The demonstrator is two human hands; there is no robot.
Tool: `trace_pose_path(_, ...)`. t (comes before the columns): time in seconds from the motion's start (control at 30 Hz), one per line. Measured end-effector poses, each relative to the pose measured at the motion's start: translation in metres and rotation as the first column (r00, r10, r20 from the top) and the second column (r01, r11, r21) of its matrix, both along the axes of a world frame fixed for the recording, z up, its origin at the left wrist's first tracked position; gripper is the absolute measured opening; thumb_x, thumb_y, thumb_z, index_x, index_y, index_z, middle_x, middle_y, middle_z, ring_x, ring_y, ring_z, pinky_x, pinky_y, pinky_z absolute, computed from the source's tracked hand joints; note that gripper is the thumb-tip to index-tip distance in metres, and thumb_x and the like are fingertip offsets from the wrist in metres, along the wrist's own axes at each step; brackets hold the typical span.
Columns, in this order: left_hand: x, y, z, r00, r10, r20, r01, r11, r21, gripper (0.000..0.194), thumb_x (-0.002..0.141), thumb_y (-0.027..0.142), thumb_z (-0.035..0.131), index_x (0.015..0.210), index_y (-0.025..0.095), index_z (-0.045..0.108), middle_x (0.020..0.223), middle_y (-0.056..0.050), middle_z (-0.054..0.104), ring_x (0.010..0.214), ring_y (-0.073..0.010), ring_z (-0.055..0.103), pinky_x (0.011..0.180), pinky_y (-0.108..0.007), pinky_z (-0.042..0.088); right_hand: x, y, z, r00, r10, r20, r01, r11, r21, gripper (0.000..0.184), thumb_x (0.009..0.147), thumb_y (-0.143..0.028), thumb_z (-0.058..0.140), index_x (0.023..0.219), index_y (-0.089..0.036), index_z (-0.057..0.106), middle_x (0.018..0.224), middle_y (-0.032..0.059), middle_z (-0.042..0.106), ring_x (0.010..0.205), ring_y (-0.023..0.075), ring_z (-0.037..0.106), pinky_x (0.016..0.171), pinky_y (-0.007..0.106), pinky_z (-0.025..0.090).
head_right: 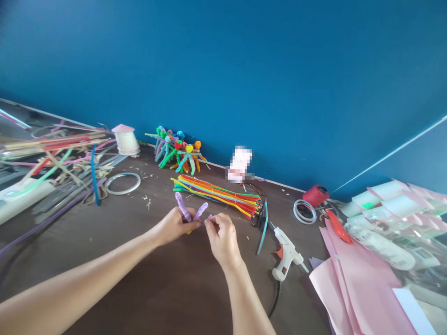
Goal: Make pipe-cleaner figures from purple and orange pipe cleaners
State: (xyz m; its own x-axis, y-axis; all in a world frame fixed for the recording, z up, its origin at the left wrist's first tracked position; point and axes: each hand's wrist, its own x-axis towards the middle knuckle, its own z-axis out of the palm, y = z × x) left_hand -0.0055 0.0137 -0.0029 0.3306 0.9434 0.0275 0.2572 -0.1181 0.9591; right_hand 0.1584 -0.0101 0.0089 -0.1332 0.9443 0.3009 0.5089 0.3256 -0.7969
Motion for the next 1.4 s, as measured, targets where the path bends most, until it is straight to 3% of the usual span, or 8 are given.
trace_pose_path(0.17, -0.001, -0.003, 0.011, 0.982, -0.173, 0.077, 0.16, 0.975, 0.152, 0.013, 0.068, 0.028, 0.06, 0.064, 0.015, 0.062, 0.063, -0.001, 0.055, 0.062, -0.0122, 0.049, 0.061, -0.023, 0.038, 0.0, 0.002, -0.004, 0.924, 0.014, -0.383, -0.187, 0.889, -0.418, 0.023, 0.073, -0.029, 0.05, 0.053, -0.016, 0.051, 0.048, -0.0042, 0.04, 0.047, 0.009, 0.035, 0.047, 0.022, 0.027)
trace_pose_path(0.3, 0.003, -0.008, 0.01, 0.927, -0.177, 0.331, 0.225, 0.968, -0.113, 0.015, 0.064, 0.028, 0.065, 0.065, 0.013, 0.062, 0.055, 0.0, 0.054, 0.054, -0.0105, 0.048, 0.053, -0.022, 0.037, 0.0, 0.003, -0.006, 0.801, -0.049, -0.597, -0.348, 0.773, -0.53, 0.018, 0.065, -0.027, 0.053, 0.051, -0.015, 0.051, 0.046, -0.0036, 0.043, 0.044, 0.0082, 0.035, 0.045, 0.022, 0.028)
trace_pose_path(0.43, 0.009, -0.009, 0.003, 0.842, 0.042, 0.538, 0.181, 0.917, -0.355, 0.021, 0.06, 0.029, 0.069, 0.063, 0.012, 0.058, 0.051, 0.002, 0.051, 0.046, -0.0079, 0.046, 0.047, -0.021, 0.037, -0.001, 0.003, -0.008, 0.824, -0.127, -0.552, -0.155, 0.887, -0.435, 0.013, 0.069, -0.028, 0.053, 0.062, -0.016, 0.052, 0.048, -0.0056, 0.04, 0.044, 0.0082, 0.035, 0.045, 0.021, 0.028)
trace_pose_path(0.53, 0.01, -0.008, 0.003, 0.811, 0.176, 0.558, 0.13, 0.876, -0.465, 0.023, 0.056, 0.027, 0.071, 0.064, 0.011, 0.058, 0.053, 0.001, 0.053, 0.046, -0.0075, 0.047, 0.045, -0.021, 0.038, -0.003, 0.001, -0.006, 0.903, -0.126, -0.411, 0.068, 0.986, -0.152, 0.015, 0.072, -0.02, 0.052, 0.087, -0.018, 0.055, 0.066, -0.0021, 0.048, 0.057, 0.0105, 0.044, 0.054, 0.023, 0.037)
trace_pose_path(0.7, 0.008, -0.007, 0.007, 0.808, 0.218, 0.547, 0.127, 0.843, -0.523, 0.025, 0.053, 0.027, 0.073, 0.062, 0.01, 0.058, 0.052, 0.001, 0.053, 0.044, -0.008, 0.047, 0.04, -0.021, 0.036, -0.004, -0.004, 0.004, 0.996, 0.046, -0.077, -0.029, 0.977, 0.211, 0.026, 0.075, -0.01, 0.046, 0.095, -0.023, 0.059, 0.093, 0.005, 0.05, 0.087, 0.0172, 0.049, 0.075, 0.03, 0.041)
trace_pose_path(0.9, 0.01, -0.008, 0.005, 0.815, 0.177, 0.552, 0.13, 0.872, -0.472, 0.025, 0.053, 0.028, 0.073, 0.064, 0.009, 0.06, 0.051, 0.001, 0.053, 0.045, -0.0081, 0.047, 0.043, -0.021, 0.038, -0.003, -0.002, 0.004, 0.998, 0.056, 0.016, -0.058, 0.975, 0.212, 0.012, 0.075, -0.014, 0.049, 0.081, -0.02, 0.058, 0.091, 0.0063, 0.052, 0.089, 0.0191, 0.05, 0.081, 0.034, 0.04)
trace_pose_path(1.17, 0.013, -0.006, 0.003, 0.902, 0.268, 0.337, -0.194, 0.952, -0.237, 0.021, 0.06, 0.029, 0.067, 0.065, 0.01, 0.059, 0.046, 0.003, 0.05, 0.044, -0.0075, 0.043, 0.046, -0.021, 0.035, -0.01, -0.007, 0.0, 0.999, 0.035, -0.038, -0.036, 0.999, -0.029, 0.014, 0.078, -0.025, 0.048, 0.069, -0.016, 0.055, 0.062, -0.0001, 0.056, 0.058, 0.0125, 0.051, 0.056, 0.022, 0.041)
trace_pose_path(1.4, 0.013, -0.006, 0.007, 0.89, 0.264, 0.372, -0.152, 0.94, -0.305, 0.023, 0.059, 0.031, 0.066, 0.064, 0.01, 0.058, 0.046, 0.003, 0.051, 0.044, -0.0081, 0.043, 0.045, -0.021, 0.035, -0.007, -0.005, -0.001, 0.998, 0.034, 0.046, -0.039, 0.994, 0.101, 0.007, 0.077, -0.02, 0.049, 0.073, -0.017, 0.054, 0.069, 0.0021, 0.056, 0.066, 0.0148, 0.052, 0.063, 0.026, 0.042)
